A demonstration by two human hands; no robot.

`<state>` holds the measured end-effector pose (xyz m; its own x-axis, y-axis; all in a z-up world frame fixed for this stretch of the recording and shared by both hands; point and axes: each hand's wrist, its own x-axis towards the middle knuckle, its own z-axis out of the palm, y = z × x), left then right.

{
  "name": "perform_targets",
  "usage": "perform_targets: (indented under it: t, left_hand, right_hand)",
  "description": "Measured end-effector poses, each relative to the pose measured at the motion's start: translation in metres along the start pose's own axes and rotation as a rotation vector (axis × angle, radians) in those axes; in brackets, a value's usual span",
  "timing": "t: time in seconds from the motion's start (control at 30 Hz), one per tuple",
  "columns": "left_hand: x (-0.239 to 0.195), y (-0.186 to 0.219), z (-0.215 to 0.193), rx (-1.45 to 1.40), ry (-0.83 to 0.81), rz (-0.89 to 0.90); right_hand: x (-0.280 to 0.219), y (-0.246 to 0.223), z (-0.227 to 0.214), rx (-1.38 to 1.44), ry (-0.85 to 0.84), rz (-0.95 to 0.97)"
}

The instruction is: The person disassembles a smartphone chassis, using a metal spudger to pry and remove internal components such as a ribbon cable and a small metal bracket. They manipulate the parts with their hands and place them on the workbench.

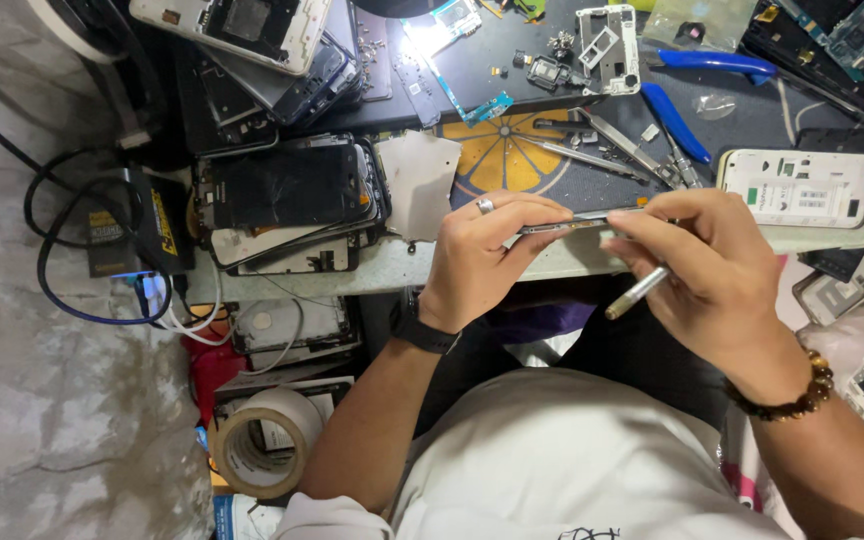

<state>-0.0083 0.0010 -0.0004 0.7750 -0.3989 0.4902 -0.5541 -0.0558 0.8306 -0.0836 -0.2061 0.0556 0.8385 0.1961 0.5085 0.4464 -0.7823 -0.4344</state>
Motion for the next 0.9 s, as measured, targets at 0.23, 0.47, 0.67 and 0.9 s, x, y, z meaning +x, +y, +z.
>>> perform_targets:
  t: [0.23,0.47,0.67,0.9]
  left_hand:
    - [-0.001,-0.001,0.001,0.007,0.014,-0.004]
    - [-0.001,-0.003,0.0,-0.001,0.025,-0.008]
    - [-0.002,-0.003,-0.002,-0.018,0.02,-0.034]
    - [-0.002,-0.005,-0.002,-0.044,0.035,-0.091]
  right_hand:
    - [0.022,0.008,-0.003,-0.099,-0.145,-0.144]
    - [0.046,0.008,-0.012,-0.082,-0.274,-0.256]
    - [0.061,0.012,-0.015,-0.256,-0.33,-0.507]
    - [0.066,0.021,-0.006,-0.243,-0.282,-0.618]
